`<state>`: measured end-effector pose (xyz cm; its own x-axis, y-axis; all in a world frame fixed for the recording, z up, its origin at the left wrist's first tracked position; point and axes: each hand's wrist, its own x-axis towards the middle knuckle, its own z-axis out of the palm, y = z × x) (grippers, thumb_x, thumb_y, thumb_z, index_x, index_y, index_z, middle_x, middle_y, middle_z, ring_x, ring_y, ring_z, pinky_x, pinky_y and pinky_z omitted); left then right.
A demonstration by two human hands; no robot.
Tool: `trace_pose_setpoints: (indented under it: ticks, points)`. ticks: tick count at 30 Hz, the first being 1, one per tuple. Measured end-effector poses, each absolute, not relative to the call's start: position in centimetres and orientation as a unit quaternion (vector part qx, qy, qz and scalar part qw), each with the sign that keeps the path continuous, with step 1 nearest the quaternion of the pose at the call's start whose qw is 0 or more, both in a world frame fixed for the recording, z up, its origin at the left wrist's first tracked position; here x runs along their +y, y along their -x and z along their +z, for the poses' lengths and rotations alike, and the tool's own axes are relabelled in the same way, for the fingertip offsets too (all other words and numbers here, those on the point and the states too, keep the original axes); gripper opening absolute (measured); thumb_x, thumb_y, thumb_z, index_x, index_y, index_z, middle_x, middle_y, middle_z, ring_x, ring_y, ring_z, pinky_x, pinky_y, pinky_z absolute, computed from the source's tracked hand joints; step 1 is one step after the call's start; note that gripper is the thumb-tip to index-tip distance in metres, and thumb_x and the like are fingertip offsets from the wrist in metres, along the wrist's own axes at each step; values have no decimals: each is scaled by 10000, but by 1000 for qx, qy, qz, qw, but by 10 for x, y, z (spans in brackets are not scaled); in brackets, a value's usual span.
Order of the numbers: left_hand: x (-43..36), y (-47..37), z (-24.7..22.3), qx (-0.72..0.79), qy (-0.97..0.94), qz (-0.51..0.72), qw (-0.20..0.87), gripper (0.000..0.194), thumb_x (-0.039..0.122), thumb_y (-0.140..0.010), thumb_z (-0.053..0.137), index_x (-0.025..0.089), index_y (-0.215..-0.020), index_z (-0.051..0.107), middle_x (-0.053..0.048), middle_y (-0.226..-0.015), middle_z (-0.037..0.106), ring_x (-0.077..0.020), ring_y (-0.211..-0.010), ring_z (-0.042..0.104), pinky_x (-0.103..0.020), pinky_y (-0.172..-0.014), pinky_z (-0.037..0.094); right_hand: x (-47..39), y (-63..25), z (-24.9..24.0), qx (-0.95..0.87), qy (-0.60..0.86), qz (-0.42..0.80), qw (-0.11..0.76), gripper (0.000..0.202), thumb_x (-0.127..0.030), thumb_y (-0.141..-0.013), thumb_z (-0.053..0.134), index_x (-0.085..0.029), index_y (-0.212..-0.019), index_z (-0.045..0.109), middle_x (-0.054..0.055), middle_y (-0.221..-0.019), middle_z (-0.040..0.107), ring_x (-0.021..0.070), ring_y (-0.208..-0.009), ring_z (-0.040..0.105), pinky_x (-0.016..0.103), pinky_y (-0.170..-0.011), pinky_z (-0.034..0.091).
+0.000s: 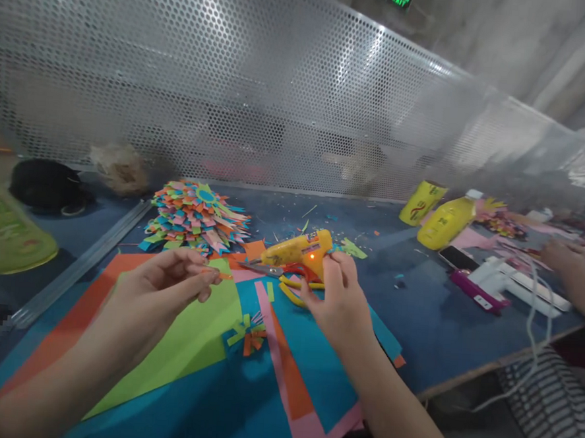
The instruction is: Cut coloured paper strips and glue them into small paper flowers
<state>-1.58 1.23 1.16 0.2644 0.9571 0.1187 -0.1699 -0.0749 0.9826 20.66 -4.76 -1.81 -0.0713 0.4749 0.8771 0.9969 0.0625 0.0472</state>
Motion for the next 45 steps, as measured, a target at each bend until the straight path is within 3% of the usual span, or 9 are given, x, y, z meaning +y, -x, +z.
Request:
trace_pose_setpoints:
  ticks: [6,10,20,28,32,36,41,45]
  points:
    - [13,15,8,356,-547,476,590,232,241,-637,721,186,-768,537,70,-583,555,-51,-568,520,-142,-550,415,-57,-243,-12,-525,733,-267,339,243,-340,-734,563,-201,-855,405,72,-841,509,224,-794,533,334,-648,462]
    - [13,14,8,353,-560,466,587,234,259,-643,720,180,-763,536,61,-611,571,-49,-563,513,-143,-540,415,-67,-271,-9,-435,835,-221,254,307,-360,-709,604,-185,-865,406,95,-878,513,226,-769,532,300,-605,423]
    - [16,12,3,348,-576,448,589,200,228,-654,709,191,-764,546,50,-632,593,-67,-574,538,-156,-555,425,-73,-304,-33,-375,889,-214,155,216,-283,-799,489,-81,-873,466,137,-762,549,226,-644,539,315,-567,394]
    - [17,9,6,362,-578,448,577,178,208,-642,700,182,-748,560,35,-643,604,-71,-585,536,-147,-544,414,-79,-267,-21,-452,858,-226,88,261,-313,-814,509,-65,-889,536,231,-900,566,356,-862,531,447,-656,412]
    - [19,9,7,371,-570,461,570,196,200,-615,718,185,-742,570,33,-626,610,-79,-584,549,-143,-532,419,-74,-235,-2,-540,810,-216,77,254,-327,-817,524,-104,-931,570,177,-928,589,326,-905,526,473,-752,395]
    - [20,9,5,394,-546,466,574,271,229,-544,783,190,-724,584,38,-602,612,-87,-584,557,-136,-518,427,-47,-198,17,-622,752,-204,71,248,-345,-830,502,-119,-869,596,142,-870,614,304,-850,544,470,-739,399]
    - [24,11,3,393,-538,476,574,239,223,-583,777,215,-739,595,68,-642,619,-58,-580,557,-108,-536,437,-7,-156,19,-717,661,-205,91,202,-203,-872,392,-140,-956,564,105,-938,607,254,-904,506,484,-887,300]
    - [23,12,11,388,-480,536,576,271,181,-500,797,194,-669,586,70,-594,608,-61,-553,556,-135,-575,456,-1,-150,1,-770,604,-170,117,200,-138,-867,378,-136,-925,570,103,-933,600,246,-926,476,456,-895,269]
